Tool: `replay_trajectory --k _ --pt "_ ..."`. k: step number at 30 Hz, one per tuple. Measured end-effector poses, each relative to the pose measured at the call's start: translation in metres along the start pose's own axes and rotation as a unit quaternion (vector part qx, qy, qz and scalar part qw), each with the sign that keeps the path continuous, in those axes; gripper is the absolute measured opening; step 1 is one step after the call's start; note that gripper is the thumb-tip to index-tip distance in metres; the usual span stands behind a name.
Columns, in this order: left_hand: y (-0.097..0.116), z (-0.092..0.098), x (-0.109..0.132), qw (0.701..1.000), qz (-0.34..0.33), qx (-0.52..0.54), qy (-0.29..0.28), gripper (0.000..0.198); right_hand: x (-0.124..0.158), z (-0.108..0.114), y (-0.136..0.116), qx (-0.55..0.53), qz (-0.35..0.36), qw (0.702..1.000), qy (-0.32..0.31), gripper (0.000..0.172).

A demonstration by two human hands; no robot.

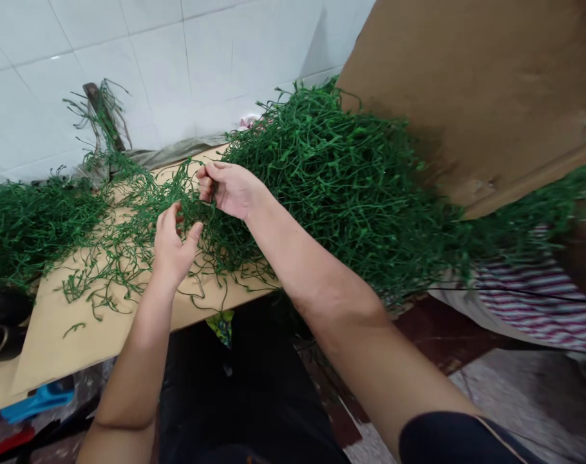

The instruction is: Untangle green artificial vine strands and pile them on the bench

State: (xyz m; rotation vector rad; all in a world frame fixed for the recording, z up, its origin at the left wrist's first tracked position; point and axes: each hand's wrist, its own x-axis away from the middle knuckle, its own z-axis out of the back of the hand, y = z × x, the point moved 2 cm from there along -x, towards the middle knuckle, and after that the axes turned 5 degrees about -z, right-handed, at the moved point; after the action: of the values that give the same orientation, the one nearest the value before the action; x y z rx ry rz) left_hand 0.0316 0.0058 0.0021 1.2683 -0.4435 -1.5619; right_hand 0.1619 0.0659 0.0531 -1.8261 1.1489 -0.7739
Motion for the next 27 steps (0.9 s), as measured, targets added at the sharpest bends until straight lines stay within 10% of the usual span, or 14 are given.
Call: replay_trajectory --k 6,20,27 --pt "0.001 -0.018 -0.007 0.915 0.221 0.336 0.021 0.031 -0.004 -0.003 0.013 -0.013 -0.014 1.0 -0.017 0.028" --pt "-0.029 -0.009 -0.03 0.811 0.319 0.479 0.108 0.029 0.019 0.008 0.036 0.152 -0.073 0.976 -0.138 0.024" --pt "-0.025 -0.017 -0.02 0.846 0.246 0.435 0.185 0.018 0.012 0.007 0.036 0.387 0.098 0.917 0.024 0.027"
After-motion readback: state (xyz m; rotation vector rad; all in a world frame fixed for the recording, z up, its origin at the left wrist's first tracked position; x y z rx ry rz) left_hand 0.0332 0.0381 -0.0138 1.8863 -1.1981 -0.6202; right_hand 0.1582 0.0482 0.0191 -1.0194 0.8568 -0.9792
